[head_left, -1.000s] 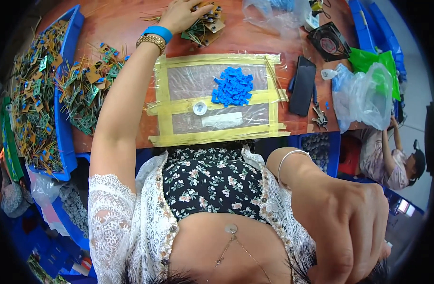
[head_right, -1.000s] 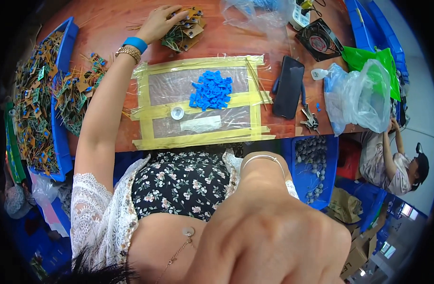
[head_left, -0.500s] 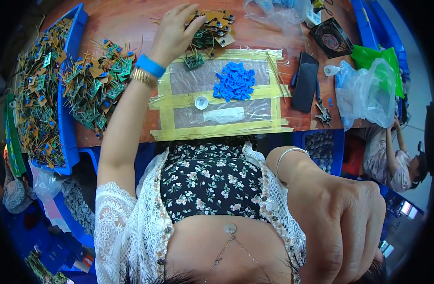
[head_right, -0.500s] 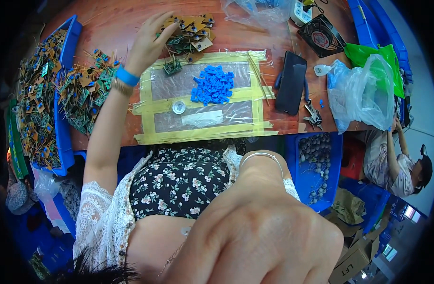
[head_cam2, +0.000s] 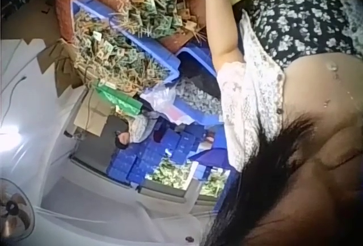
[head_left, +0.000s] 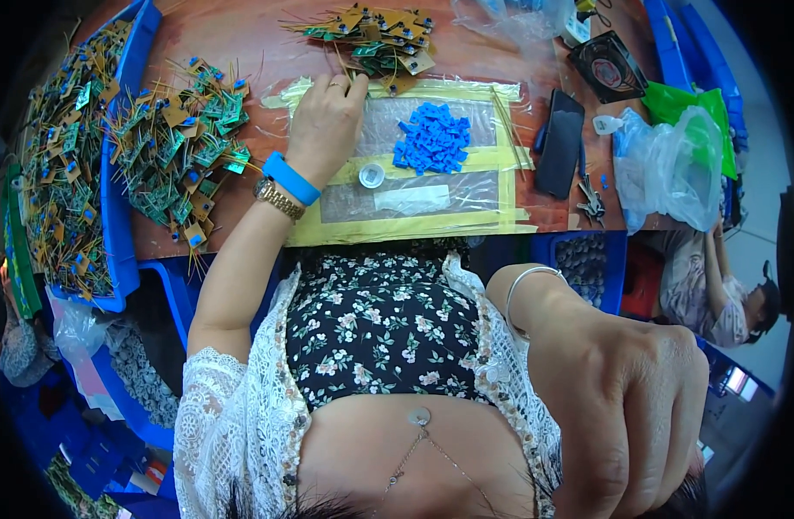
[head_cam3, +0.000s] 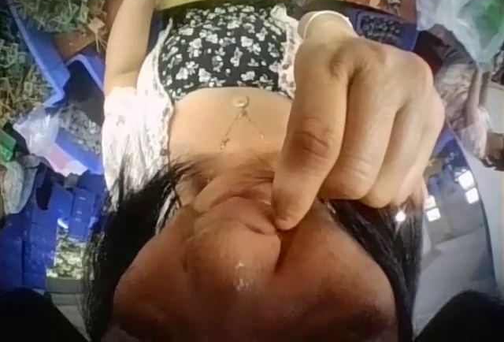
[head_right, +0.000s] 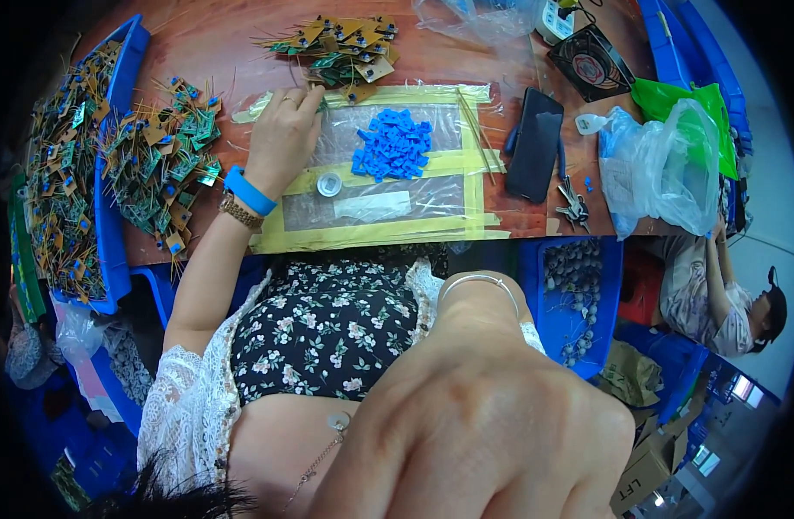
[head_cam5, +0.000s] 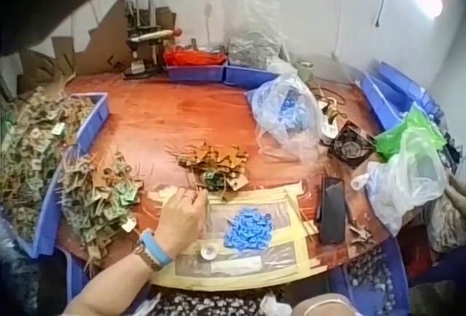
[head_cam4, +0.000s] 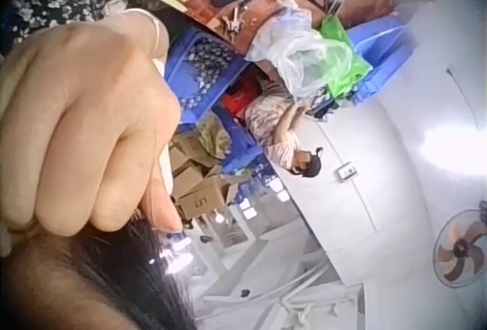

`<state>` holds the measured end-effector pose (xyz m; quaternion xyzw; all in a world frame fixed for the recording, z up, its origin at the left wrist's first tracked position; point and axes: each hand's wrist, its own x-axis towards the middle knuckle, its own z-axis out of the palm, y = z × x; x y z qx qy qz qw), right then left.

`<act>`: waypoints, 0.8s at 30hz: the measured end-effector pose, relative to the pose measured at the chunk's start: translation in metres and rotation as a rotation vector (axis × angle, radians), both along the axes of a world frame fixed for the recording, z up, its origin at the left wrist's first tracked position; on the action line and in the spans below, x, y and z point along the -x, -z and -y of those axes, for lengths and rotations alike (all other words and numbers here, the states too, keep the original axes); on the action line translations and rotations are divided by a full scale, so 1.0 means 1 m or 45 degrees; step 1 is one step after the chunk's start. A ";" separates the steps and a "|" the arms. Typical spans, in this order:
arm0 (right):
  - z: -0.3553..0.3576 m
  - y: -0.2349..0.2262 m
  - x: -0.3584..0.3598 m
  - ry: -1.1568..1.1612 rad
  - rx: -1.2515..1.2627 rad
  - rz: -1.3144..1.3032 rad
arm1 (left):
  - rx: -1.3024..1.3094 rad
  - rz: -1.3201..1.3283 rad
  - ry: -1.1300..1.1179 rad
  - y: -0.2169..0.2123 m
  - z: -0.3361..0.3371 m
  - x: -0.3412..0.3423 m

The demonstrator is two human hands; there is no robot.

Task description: Assembling small electronic circuit boards onto a tray on a factory workbench.

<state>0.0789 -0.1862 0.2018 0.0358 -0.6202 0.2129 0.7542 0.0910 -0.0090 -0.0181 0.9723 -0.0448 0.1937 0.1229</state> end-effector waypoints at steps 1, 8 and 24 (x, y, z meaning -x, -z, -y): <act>-0.002 0.001 -0.004 -0.056 0.000 0.064 | -0.006 0.013 -0.014 0.001 -0.002 0.002; 0.027 0.101 -0.034 1.477 1.498 0.154 | 0.476 0.126 -0.075 -0.012 0.002 0.063; 0.000 0.213 -0.057 2.385 1.765 1.135 | 0.152 -0.045 0.017 0.001 0.008 0.094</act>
